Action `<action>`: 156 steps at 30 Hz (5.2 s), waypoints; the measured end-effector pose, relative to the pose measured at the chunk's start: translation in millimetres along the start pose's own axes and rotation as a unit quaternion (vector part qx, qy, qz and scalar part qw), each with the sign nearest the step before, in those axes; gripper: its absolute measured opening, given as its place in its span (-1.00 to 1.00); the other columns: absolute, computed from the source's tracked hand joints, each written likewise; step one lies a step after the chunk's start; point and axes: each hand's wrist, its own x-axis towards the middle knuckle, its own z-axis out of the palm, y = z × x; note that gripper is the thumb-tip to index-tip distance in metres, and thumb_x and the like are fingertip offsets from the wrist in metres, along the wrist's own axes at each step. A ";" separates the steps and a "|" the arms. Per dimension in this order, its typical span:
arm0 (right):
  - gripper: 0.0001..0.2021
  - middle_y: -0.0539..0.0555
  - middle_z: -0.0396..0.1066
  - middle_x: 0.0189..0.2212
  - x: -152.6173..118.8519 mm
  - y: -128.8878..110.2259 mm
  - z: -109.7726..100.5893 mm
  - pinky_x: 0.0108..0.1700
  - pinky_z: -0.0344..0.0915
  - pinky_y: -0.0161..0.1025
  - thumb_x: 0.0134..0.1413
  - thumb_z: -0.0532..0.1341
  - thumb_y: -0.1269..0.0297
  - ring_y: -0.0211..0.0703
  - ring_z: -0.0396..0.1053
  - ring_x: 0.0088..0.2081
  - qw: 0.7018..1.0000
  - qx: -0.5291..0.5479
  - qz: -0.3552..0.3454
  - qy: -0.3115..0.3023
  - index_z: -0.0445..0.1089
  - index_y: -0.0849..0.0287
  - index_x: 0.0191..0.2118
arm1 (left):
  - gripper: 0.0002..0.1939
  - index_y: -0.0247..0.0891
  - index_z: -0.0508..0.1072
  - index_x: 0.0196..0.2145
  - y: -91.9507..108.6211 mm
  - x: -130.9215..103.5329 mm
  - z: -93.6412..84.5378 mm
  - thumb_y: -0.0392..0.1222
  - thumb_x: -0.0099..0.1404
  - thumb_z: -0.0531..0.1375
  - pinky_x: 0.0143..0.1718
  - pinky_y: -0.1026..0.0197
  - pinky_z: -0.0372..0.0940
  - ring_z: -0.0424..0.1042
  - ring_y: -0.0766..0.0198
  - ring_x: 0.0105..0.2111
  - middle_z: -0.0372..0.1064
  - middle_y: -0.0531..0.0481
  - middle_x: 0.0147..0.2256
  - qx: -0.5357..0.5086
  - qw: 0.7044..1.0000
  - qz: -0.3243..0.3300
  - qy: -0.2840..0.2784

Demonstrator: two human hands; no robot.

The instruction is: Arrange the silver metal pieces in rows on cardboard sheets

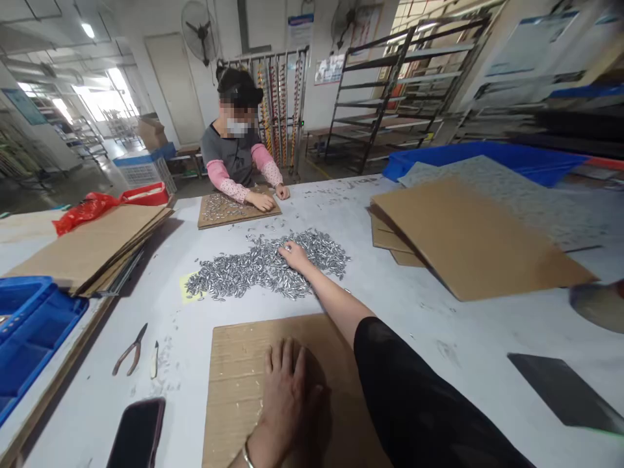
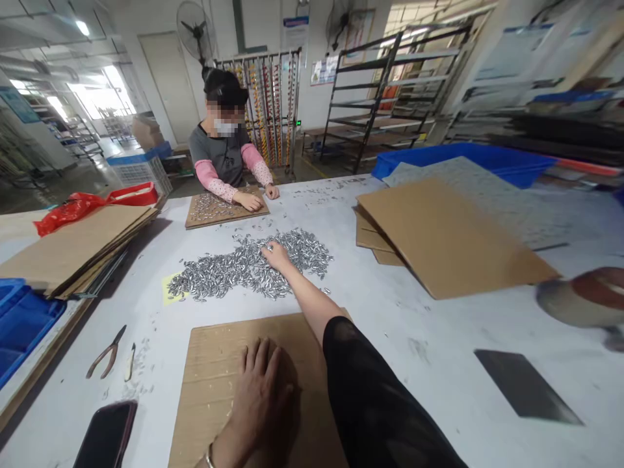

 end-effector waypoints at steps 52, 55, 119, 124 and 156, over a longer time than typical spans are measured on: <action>-0.67 0.23 0.45 0.14 -333.1 71.9 -78.5 0.19 0.30 0.02 0.35 0.08 0.38 0.00 0.36 0.17 0.883 -0.130 -0.431 -0.131 0.49 0.13 0.10 | -0.73 -0.19 0.45 0.05 -41.6 -89.8 -73.1 -0.25 0.49 0.04 0.07 -0.08 0.43 0.43 0.08 0.04 0.47 -0.18 0.03 -0.119 0.986 0.074 0.087; -0.67 0.25 0.41 0.18 -340.8 72.0 -75.5 0.23 0.27 0.09 0.36 0.09 0.37 0.03 0.30 0.23 0.877 -0.125 -0.449 -0.117 0.46 0.15 0.13 | -0.67 -0.23 0.42 0.14 -35.0 -60.4 -62.1 -0.21 0.49 0.06 0.18 -0.18 0.35 0.31 -0.01 0.21 0.38 -0.23 0.17 -0.094 0.986 0.124 0.066; -0.65 0.18 0.53 0.00 -130.3 9.3 -51.8 -0.03 0.30 -0.28 0.41 0.04 0.19 -0.08 0.45 -0.02 0.978 -0.156 -0.066 -0.124 0.40 0.22 0.12 | -0.77 -0.20 0.51 -0.13 -54.4 -38.5 -40.8 -0.11 0.48 0.07 -0.03 0.01 0.46 0.54 0.17 -0.15 0.54 -0.10 -0.20 -0.271 0.945 -0.061 0.172; -0.79 0.11 0.57 -0.10 -183.9 38.4 -81.8 -0.01 0.30 -0.25 0.29 0.18 0.30 -0.07 0.47 -0.07 0.965 -0.144 -0.154 -0.156 0.53 0.15 -0.07 | -0.78 -0.19 0.48 -0.10 -51.0 -36.0 -50.1 -0.16 0.49 0.05 -0.02 0.00 0.44 0.50 0.16 -0.13 0.52 -0.09 -0.16 -0.238 0.955 -0.015 0.178; -0.59 0.22 0.30 0.28 -383.9 94.8 -76.3 0.39 0.03 0.11 0.37 0.07 0.22 0.05 0.18 0.32 0.869 -0.158 -0.445 -0.145 0.38 0.16 0.23 | -0.69 -0.17 0.45 0.11 -23.3 -106.6 -71.0 -0.28 0.47 0.07 0.14 -0.03 0.41 0.40 0.08 0.14 0.45 -0.16 0.12 -0.103 0.980 0.158 0.065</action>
